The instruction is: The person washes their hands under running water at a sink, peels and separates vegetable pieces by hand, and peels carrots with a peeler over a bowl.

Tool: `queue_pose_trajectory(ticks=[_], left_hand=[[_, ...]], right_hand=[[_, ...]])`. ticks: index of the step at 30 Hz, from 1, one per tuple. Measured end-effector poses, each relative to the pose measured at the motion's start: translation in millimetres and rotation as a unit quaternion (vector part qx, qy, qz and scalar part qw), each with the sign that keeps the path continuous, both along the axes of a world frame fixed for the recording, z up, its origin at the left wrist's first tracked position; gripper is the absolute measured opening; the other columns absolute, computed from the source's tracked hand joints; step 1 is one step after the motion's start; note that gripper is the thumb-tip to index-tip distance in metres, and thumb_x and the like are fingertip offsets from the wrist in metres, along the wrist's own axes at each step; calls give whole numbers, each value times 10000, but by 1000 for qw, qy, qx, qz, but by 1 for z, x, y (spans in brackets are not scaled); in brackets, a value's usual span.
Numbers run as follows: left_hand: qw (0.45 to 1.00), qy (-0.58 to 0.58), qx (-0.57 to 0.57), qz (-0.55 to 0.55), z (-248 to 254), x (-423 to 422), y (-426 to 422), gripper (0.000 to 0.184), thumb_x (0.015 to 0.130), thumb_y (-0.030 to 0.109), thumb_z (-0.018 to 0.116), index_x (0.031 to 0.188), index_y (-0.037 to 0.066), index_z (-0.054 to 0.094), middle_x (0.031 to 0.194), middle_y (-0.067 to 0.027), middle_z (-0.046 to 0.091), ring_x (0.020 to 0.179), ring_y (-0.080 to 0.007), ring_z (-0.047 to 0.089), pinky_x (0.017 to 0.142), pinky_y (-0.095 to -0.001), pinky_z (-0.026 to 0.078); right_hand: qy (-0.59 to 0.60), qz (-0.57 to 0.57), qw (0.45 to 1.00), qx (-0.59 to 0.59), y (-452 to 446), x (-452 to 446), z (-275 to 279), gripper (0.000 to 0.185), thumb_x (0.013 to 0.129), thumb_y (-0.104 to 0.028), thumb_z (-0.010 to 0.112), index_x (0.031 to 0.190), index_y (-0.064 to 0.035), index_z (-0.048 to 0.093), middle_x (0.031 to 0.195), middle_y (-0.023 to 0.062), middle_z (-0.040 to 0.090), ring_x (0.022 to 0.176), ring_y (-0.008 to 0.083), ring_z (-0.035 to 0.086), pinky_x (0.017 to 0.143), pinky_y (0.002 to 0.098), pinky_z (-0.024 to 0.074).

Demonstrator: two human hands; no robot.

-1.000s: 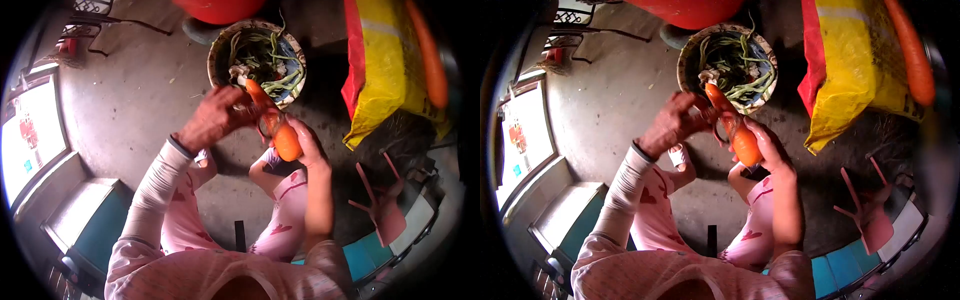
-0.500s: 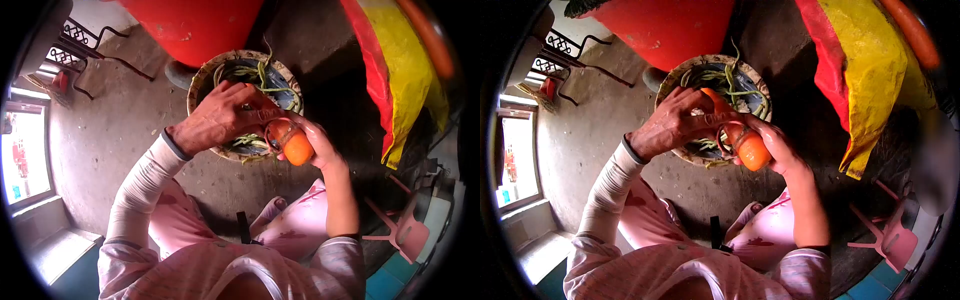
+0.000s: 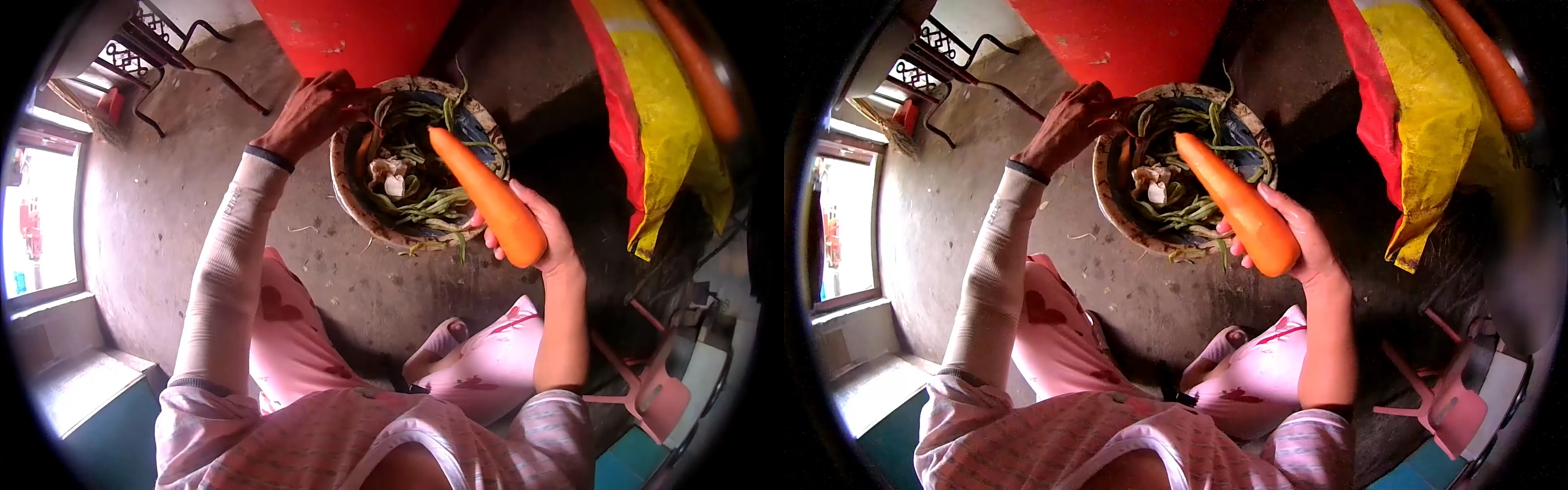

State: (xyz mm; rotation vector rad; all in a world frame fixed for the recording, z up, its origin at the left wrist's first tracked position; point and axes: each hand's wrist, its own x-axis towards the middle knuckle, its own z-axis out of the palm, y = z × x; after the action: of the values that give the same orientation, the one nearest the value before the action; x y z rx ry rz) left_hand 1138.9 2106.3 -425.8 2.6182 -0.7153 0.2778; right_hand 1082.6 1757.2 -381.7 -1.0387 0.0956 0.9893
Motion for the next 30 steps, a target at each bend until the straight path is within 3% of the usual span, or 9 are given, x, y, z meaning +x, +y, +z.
queue_pose_trajectory(ticks=[3, 6, 9, 14, 16, 21, 24, 27, 30], left_hand=[[999, -43, -4, 5, 12, -8, -14, 414, 812, 257, 661, 1221, 198, 627, 932, -46, 562, 930, -226, 540, 833, -384, 435], [986, -25, -131, -96, 30, -25, -55, 438, 774, 231, 703, 1207, 212, 638, 925, -35, 566, 906, -208, 551, 810, -366, 447], [970, -107, -93, -198, 49, -53, -88, 439, 732, 256, 727, 1166, 268, 664, 937, -8, 555, 880, -166, 549, 800, -348, 456], [969, -136, -67, -196, 48, -44, -80, 387, 744, 258, 717, 1128, 246, 677, 959, -5, 560, 930, -178, 563, 798, -357, 465], [979, -99, -79, -160, 40, -25, -57, 424, 773, 236, 682, 1194, 255, 644, 859, -40, 536, 830, -191, 561, 675, -308, 480], [993, -109, -4, -41, 11, 1, -15, 399, 798, 219, 669, 1195, 241, 644, 871, -59, 542, 818, -212, 567, 699, -333, 480], [990, -131, -45, -8, 14, -2, -20, 387, 781, 186, 682, 1167, 205, 661, 877, -62, 559, 822, -228, 567, 713, -350, 483], [975, -72, -172, -125, 40, -21, -59, 415, 730, 179, 719, 1142, 166, 674, 868, -61, 583, 860, -228, 573, 699, -349, 485], [979, -78, -58, -179, 60, -57, -92, 388, 709, 260, 716, 1096, 229, 693, 969, 1, 583, 947, -184, 558, 788, -361, 461]], right_hand=[[20, -86, 996, -12, 5, -6, 7, 540, 975, -445, 399, 1220, 25, 499, 949, 195, 624, 711, 220, 649, 561, 329, 574], [29, -125, 991, -30, 8, -6, 2, 490, 971, -400, 445, 1213, 21, 511, 969, 183, 626, 768, 222, 658, 594, 340, 578], [61, -153, 986, -9, 17, -7, -2, 426, 963, -344, 478, 1194, 11, 528, 1013, 148, 630, 844, 245, 661, 639, 401, 574], [18, -97, 995, 13, 15, -13, 1, 425, 962, -342, 474, 1198, 8, 525, 1017, 146, 624, 809, 243, 654, 612, 385, 568], [23, -82, 996, -5, 7, -13, 3, 438, 963, -352, 469, 1202, 12, 522, 998, 153, 621, 795, 236, 651, 597, 370, 569], [-1, -55, 998, 2, -3, -8, 3, 480, 965, -377, 458, 1218, 28, 510, 996, 166, 620, 791, 221, 652, 613, 363, 578], [8, -106, 993, -57, 5, -10, 7, 479, 969, -376, 448, 1221, 26, 509, 1043, 168, 622, 831, 225, 652, 660, 374, 578], [28, -69, 997, 18, 2, -3, -4, 461, 967, -371, 453, 1221, 9, 515, 1091, 158, 620, 883, 231, 648, 697, 379, 574], [11, -79, 996, 26, 8, -7, -5, 438, 957, -363, 475, 1220, -15, 522, 1105, 142, 620, 919, 230, 643, 694, 377, 573]])
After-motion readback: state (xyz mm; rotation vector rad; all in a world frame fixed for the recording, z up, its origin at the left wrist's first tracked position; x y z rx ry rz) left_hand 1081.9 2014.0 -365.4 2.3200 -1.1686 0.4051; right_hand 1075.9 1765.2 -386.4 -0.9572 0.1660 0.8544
